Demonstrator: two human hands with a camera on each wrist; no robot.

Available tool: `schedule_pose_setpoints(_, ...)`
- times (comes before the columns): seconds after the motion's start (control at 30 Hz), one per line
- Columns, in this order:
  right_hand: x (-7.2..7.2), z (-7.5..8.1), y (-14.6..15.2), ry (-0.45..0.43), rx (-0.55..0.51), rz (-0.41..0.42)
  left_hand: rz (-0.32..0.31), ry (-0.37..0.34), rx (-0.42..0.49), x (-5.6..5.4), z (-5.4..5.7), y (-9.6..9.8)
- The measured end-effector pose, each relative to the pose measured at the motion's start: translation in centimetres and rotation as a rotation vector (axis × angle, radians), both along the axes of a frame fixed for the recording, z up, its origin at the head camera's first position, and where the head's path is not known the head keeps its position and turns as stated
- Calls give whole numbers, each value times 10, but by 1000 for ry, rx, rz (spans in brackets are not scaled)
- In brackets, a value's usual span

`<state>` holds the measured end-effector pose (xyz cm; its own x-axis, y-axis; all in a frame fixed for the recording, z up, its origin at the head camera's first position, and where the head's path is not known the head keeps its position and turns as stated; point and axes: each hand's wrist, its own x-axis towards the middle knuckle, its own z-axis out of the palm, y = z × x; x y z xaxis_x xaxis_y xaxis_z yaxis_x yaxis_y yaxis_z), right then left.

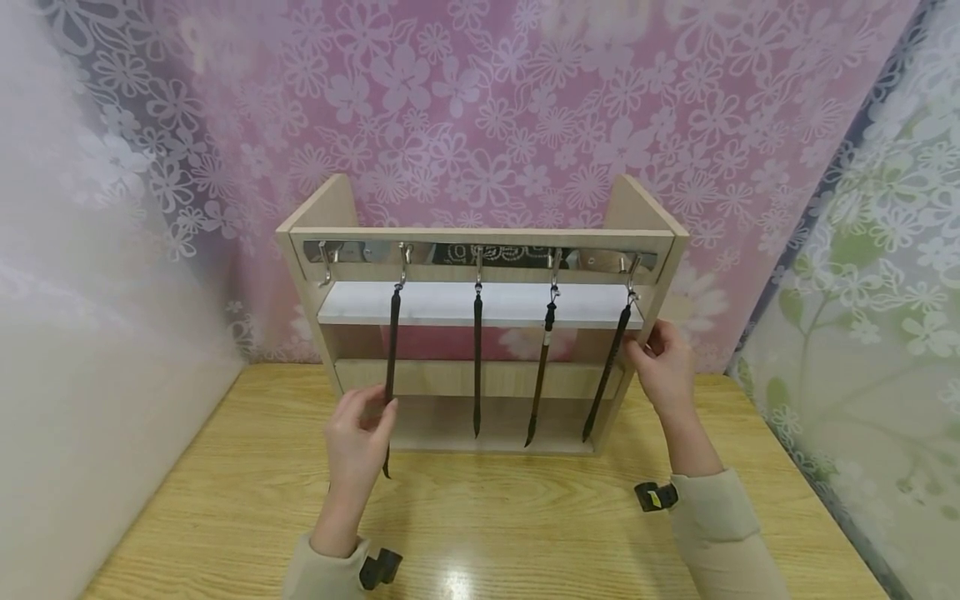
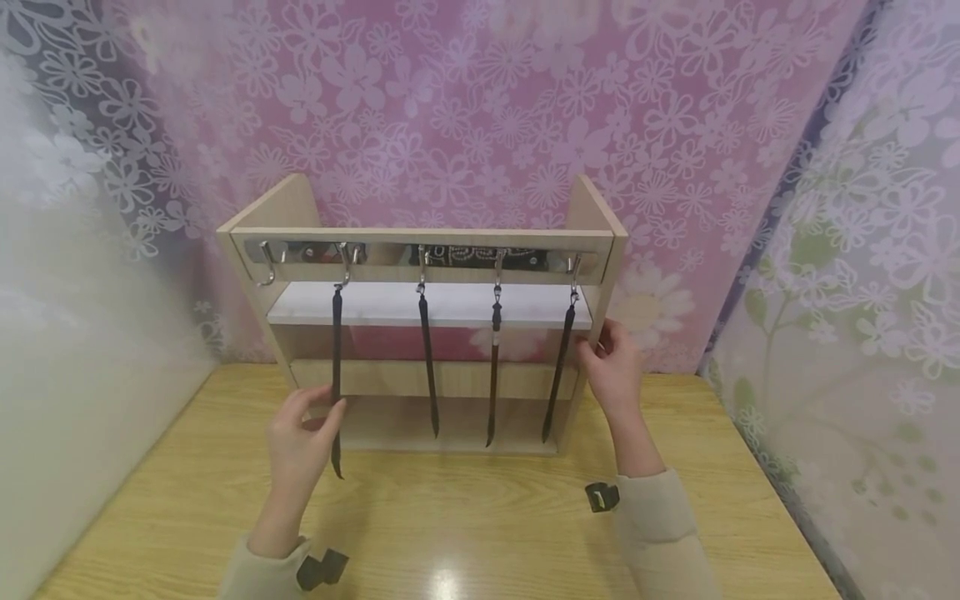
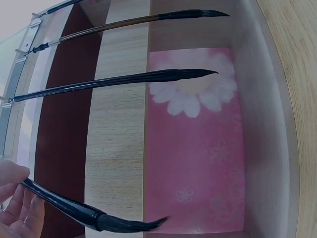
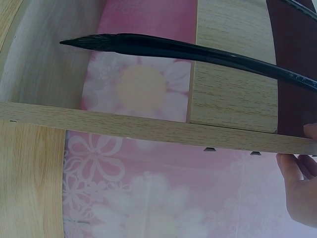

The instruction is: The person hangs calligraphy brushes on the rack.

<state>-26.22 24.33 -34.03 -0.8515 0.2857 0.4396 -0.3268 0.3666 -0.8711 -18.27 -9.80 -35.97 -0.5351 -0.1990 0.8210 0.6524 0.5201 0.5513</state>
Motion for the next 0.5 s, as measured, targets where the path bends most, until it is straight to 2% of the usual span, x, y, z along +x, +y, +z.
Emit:
schedule_pose_setpoints(0.3, 1, -2, 1, -8, 9, -5, 11, 8, -8, -1, -1, 0)
schedule_pose_setpoints(0.5, 1, 0, 0, -5, 9, -8, 7, 15, 2, -16, -21, -7)
